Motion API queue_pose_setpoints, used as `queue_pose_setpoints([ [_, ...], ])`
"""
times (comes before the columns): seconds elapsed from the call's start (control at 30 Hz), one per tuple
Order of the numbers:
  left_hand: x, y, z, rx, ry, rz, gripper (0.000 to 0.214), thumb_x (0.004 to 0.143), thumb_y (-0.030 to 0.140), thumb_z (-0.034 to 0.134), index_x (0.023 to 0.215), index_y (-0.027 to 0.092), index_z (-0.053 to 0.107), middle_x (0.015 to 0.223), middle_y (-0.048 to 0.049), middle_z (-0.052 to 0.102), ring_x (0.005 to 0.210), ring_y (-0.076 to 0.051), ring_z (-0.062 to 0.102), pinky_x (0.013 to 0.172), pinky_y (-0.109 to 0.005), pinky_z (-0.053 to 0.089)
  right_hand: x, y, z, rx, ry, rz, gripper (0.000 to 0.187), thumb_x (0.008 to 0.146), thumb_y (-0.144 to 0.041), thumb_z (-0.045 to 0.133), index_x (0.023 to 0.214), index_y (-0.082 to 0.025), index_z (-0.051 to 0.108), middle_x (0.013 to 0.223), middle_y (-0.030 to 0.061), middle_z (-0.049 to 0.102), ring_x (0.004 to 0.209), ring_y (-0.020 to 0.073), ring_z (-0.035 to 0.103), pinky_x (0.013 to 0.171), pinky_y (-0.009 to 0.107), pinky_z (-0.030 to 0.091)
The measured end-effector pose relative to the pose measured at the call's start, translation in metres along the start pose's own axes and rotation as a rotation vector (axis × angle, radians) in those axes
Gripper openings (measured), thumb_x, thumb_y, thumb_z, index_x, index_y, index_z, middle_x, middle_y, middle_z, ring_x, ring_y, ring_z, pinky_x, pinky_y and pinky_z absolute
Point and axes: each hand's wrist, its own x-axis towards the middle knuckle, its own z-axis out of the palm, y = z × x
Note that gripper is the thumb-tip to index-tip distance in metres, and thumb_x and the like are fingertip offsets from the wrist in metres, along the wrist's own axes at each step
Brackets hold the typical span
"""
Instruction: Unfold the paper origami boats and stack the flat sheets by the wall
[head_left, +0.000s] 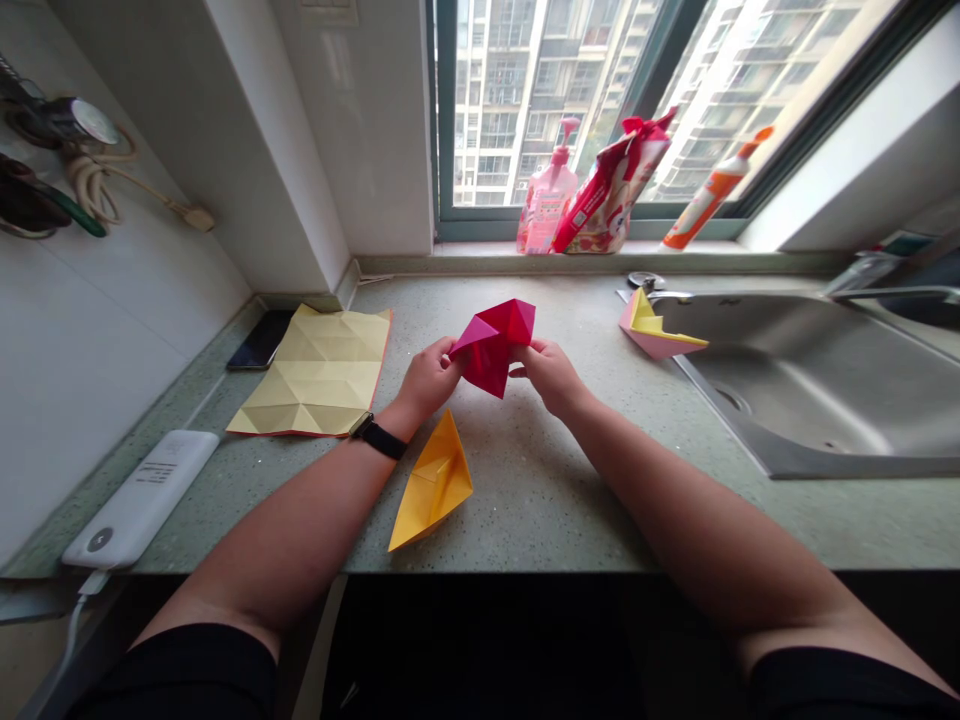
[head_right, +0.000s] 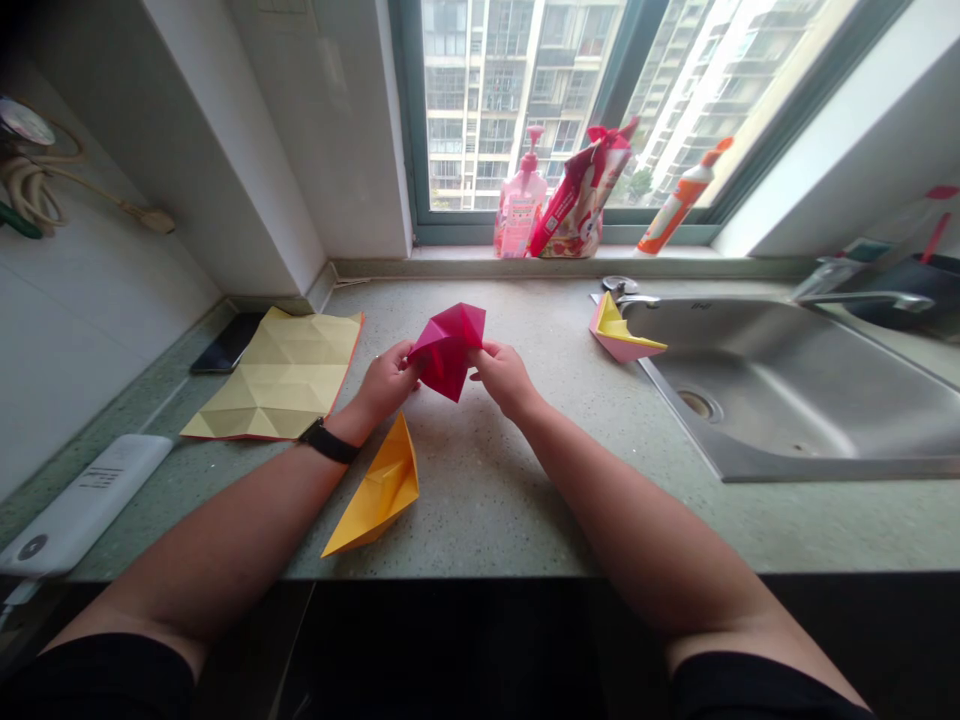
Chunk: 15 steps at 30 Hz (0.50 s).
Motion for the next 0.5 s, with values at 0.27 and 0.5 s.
queue_pose_setpoints([
  [0.27, 0.001, -0.005, -0.001, -0.07, -0.31, -0.057, 0.038, 0.095, 0.053, 0.067, 0.086, 0.017, 0.075, 0.083, -0.0061, 0.076, 0.077, -0.021, 0.068, 0.071, -0.03, 0.05, -0.001, -0.002, -0.003, 0.101, 0.037, 0.021, 0.037, 0.085, -0.059, 0.071, 0.084, -0.022, 0.074, 0.09, 0.0085, 0.08, 0.087, 0.0234, 0.072, 0.076, 0.038, 0.058],
  [0.5, 0.001, 0.003, 0.0, -0.314, -0.272, -0.104, 0.027, 0.094, 0.042, 0.071, 0.098, 0.016, 0.074, 0.092, -0.0084, 0.077, 0.082, -0.019, 0.069, 0.078, -0.031, 0.054, -0.003, -0.003, -0.005, -0.003, -0.035, -0.036, 0.043, 0.085, -0.067, 0.075, 0.086, -0.023, 0.075, 0.089, 0.0058, 0.079, 0.085, 0.0218, 0.071, 0.075, 0.035, 0.057],
])
